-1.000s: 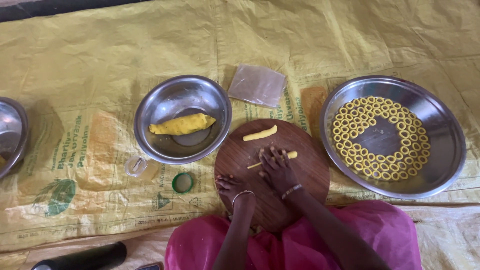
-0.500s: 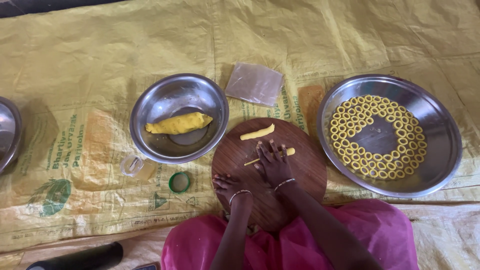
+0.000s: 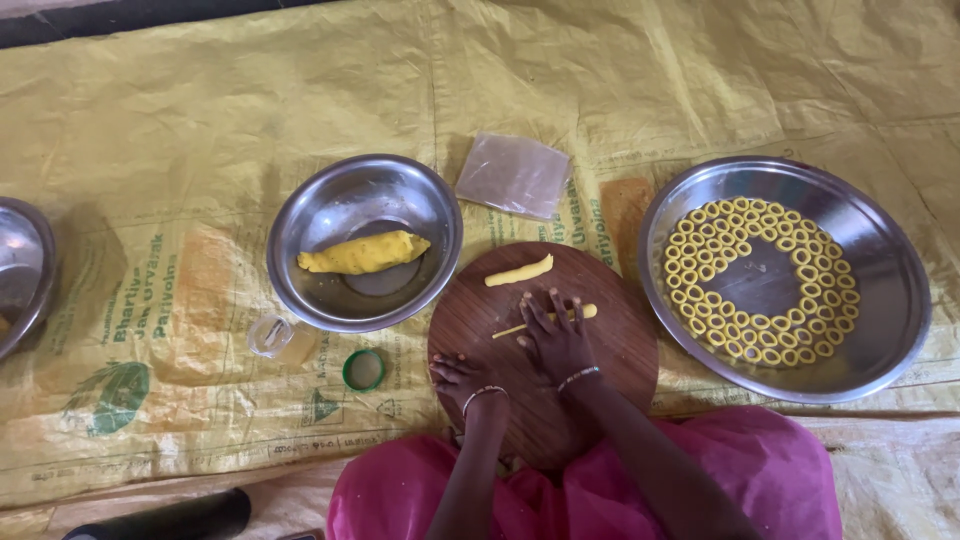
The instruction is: The person rolls yellow dough into thin ropes on a wooden board, cuts small segments, and joins the ends to form rings. The finished rings are placed into a large metal tray.
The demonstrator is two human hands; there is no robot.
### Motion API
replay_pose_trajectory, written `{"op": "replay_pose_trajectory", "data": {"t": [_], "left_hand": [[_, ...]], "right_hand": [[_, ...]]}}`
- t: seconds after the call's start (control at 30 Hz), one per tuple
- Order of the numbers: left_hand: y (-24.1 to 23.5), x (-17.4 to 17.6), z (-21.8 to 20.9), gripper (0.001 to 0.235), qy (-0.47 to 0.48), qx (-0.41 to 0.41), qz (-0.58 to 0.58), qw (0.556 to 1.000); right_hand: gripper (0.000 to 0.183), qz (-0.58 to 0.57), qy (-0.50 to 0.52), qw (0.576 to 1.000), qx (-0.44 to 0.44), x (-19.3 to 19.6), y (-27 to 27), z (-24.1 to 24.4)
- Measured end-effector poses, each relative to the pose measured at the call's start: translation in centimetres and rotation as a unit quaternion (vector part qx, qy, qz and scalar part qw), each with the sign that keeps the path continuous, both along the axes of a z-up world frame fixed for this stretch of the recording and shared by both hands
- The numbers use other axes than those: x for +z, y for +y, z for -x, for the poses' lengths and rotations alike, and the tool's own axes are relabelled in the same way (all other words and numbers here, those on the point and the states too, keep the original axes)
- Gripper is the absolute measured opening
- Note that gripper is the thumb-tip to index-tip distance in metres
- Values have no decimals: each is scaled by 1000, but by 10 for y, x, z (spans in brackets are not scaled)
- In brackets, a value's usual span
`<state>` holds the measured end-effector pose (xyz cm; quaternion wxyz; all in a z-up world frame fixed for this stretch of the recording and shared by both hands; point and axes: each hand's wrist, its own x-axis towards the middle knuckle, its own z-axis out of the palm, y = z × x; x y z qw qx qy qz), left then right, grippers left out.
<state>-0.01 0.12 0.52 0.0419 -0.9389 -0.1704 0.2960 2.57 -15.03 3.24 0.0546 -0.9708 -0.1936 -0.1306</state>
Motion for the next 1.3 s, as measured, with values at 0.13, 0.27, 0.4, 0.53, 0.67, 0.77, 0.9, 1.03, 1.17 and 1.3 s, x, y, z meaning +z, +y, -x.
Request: {"op": "replay_pose_trajectory", "data": {"t": [0.13,0.27,0.4,0.53,0.67,0.77,0.9,1.03,1.17,1.3], "left_hand": [[0,3,0,88,15,-4,7,1000],[-1,7,0,93,20,-8,2,1000],[-1,14,3,94,16,-17,0,1000],[0,16,3,95,22,-26,11,999],[-2,3,3,91,-6,-12,-25,1000],[1,-9,0,93,29,-28,-13,999],[0,-11,0,87,-44,-16,-37,998],[1,-5,2,93,17,-22,-3,1000],[1,-11,1,90,-4,-17,6,1000],[4,-25,0,82,-57,4,-4,998]], "right_hand": [[63,4,23,1000,6,6,-2,1],[65,-15,33,999,30,13,-13,52],[56,-191,122,973,39,21,-29,64],[58,-261,111,958,47,28,-39,63],[65,-95,48,992,65,22,-23,60],[66,-12,27,999,32,14,-8,37],[63,-11,-18,1000,11,9,-3,6],[63,13,24,1000,4,5,-8,28],[66,7,13,1000,4,3,-19,71],[66,36,-16,999,-10,-5,-16,55]]}}
